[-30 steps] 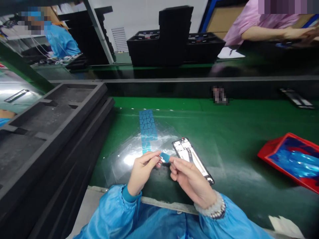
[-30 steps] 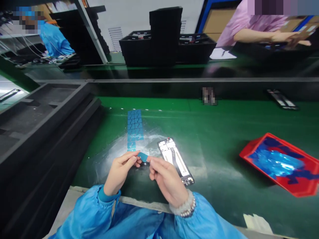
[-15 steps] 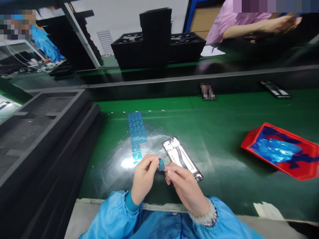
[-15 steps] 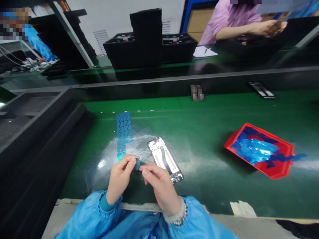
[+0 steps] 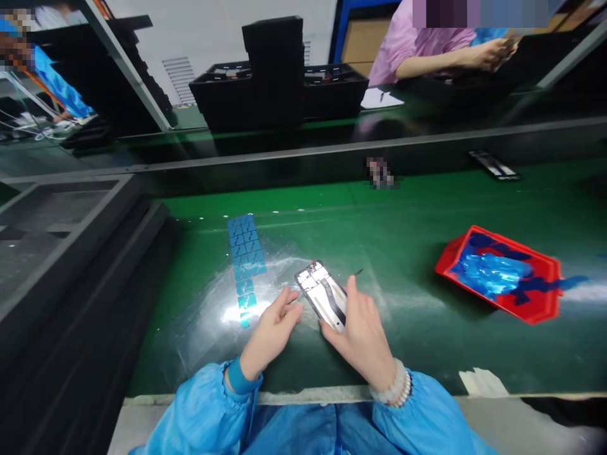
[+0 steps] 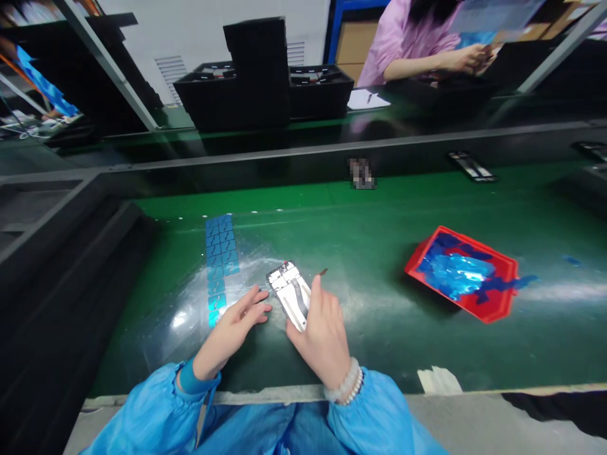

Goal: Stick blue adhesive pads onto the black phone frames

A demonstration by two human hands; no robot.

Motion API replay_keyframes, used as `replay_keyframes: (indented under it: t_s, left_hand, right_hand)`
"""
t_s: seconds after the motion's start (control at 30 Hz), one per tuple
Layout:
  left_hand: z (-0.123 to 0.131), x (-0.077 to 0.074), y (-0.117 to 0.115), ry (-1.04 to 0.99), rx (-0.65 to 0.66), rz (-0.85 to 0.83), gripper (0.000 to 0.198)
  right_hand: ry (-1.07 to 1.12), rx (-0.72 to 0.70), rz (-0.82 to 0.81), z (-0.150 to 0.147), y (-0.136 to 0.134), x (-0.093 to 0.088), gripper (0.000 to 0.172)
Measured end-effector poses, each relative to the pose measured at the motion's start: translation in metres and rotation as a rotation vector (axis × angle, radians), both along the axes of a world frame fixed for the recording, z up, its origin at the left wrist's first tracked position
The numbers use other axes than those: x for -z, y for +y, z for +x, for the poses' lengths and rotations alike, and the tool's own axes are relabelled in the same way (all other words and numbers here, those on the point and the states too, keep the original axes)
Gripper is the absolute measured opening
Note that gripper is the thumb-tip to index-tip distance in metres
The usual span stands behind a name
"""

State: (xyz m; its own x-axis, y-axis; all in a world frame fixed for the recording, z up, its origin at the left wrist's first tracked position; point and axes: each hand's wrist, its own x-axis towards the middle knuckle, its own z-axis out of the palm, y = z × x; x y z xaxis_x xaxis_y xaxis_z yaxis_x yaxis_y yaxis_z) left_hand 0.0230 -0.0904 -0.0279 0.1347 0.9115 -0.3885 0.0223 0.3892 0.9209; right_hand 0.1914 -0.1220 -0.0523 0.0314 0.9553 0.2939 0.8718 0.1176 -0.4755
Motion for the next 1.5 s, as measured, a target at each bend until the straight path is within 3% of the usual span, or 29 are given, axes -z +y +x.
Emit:
replay_keyframes:
  t_s: [0.13,0.2,0.3,0.43,0.63,1.5]
  left_hand:
    - [0.016,0.000,0.004,-0.103,0.023,0.153,0.056]
    - [0.019,-0.002,0.005,-0.115,0.013,0.224,0.054]
    - [0.018,-0.005,0.005,-0.106,0.014,0.237,0.050]
    - [0.016,-0.007,0.003,-0.087,0.082,0.190,0.050]
    - [0.014,-0.011,0.003,-0.071,0.078,0.143,0.053]
    - [0.010,-0.009,0.001,-0.048,0.117,0.115,0.054]
  right_hand:
    - [0.229,-0.026,-0.033,-0.008,-0.014,-0.003,0.094]
    - [0.427,0.016,-0.022,-0.006,-0.017,-0.008,0.077]
    - [0.735,0.170,0.035,0.004,-0.009,-0.017,0.026]
    - [1.021,0.177,-0.154,0.004,0.010,-0.026,0.023]
    - [0.842,0.108,-0.129,-0.012,0.023,-0.032,0.015]
    - [0.674,0.017,-0.094,-0.015,0.032,-0.035,0.018]
